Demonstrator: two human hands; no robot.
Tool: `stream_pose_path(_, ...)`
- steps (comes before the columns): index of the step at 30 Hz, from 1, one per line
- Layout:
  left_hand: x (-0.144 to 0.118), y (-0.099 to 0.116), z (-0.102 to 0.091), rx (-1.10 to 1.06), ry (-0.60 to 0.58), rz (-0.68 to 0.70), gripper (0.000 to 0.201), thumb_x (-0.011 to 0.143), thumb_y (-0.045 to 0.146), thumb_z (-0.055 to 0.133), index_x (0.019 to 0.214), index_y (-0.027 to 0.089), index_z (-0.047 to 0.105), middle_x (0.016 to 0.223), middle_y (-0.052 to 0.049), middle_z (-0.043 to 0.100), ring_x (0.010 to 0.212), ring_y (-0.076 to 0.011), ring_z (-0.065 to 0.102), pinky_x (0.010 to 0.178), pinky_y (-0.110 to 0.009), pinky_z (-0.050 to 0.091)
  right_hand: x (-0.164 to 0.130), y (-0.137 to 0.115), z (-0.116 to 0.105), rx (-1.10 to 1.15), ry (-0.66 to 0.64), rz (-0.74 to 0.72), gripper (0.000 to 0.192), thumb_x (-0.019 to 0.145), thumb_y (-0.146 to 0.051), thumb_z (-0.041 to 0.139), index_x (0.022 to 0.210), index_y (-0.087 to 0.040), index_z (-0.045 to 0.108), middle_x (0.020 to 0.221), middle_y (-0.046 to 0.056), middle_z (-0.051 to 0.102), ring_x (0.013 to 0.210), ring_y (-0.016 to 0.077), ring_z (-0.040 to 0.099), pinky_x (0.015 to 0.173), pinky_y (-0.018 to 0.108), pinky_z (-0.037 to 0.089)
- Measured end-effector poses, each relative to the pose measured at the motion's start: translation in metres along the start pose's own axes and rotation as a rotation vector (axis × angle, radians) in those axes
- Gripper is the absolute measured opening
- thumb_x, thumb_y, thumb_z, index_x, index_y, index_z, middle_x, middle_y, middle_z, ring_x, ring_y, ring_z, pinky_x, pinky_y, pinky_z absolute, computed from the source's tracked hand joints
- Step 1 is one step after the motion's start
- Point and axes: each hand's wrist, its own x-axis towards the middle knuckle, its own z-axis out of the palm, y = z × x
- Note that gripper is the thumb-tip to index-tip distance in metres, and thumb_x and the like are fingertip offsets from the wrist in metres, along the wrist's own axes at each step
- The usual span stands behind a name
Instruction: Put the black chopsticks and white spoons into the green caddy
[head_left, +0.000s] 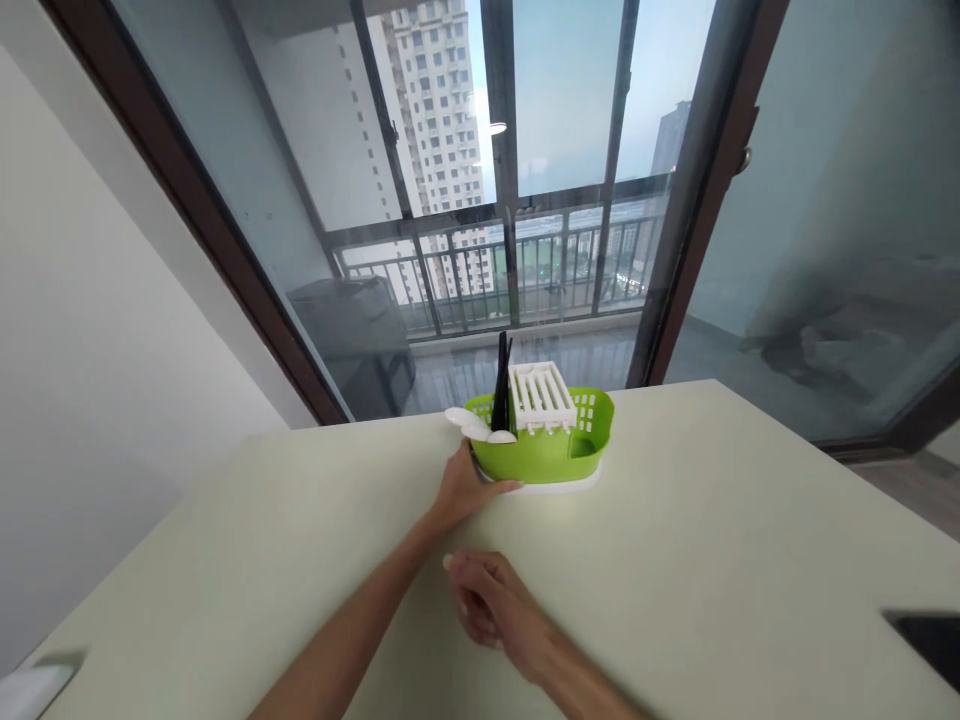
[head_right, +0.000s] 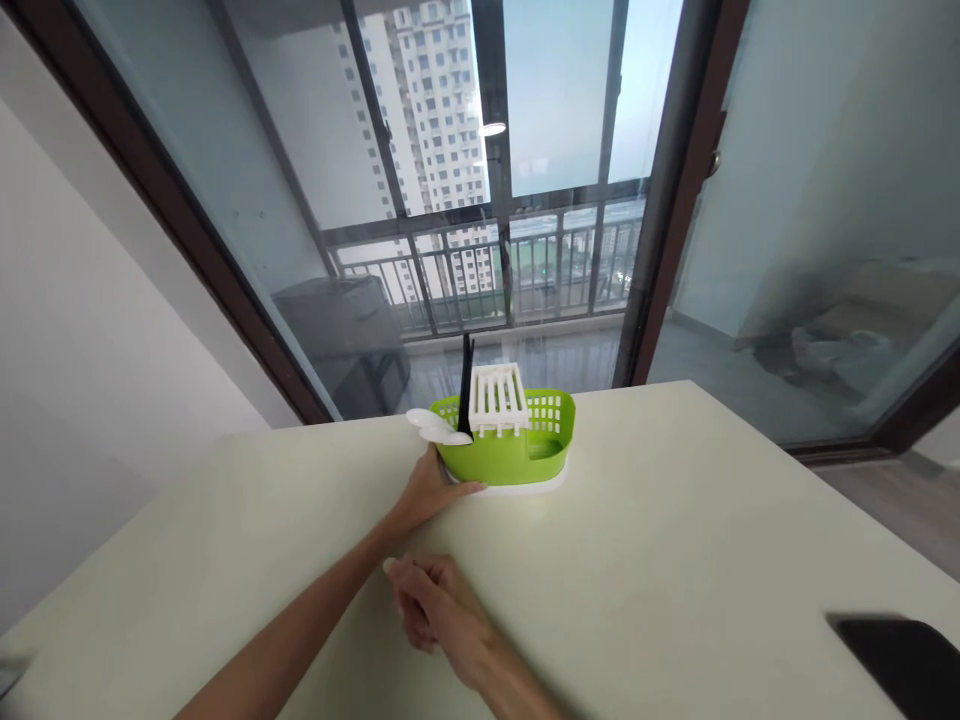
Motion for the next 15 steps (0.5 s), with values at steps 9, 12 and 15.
stream_pose_path(9,0.02,0.032,0.056,-0.028,0.067,0.02,0.095,0.057,0.052,0.093,0.137,0.021,0.051,0.138,-0.018,0.062,0.127,-0.0405,0.055,0.104,-0.048,0.042,-0.004,0.008,-0.004,0.295,-0.316,0.151,0.05,0.079,-0.061,0.068,0.055,-0.021,0.05,0.038,-0.011,0.033,0.027,0.0042,0.024,0.03,0.021,0.017)
stream_pose_path(12,0.031,0.04,0.071,-0.017,0.058,0.026,0.099,0.056,0.056,0.093,0.138,0.02,0.05,0.136,-0.018,0.063,0.128,-0.0412,0.055,0.108,-0.052,0.039,-0.004,0.014,-0.008,0.376,-0.466,0.134,0.043,0.082,-0.054,0.065,0.058,-0.021,0.054,0.04,-0.01,0.036,0.028,0.0058,0.032,0.031,0.02,0.021)
stream_pose_path(15,0.039,0.045,0.079,-0.013,0.033,0.041,0.102,0.056,0.06,0.092,0.14,0.02,0.048,0.137,-0.018,0.062,0.129,-0.0413,0.055,0.108,-0.055,0.04,-0.005,0.016,-0.009,0.383,-0.52,0.095,0.036,0.085,-0.045,0.062,0.06,-0.019,0.058,0.04,-0.009,0.035,0.03,0.0073,0.036,0.033,0.021,0.023)
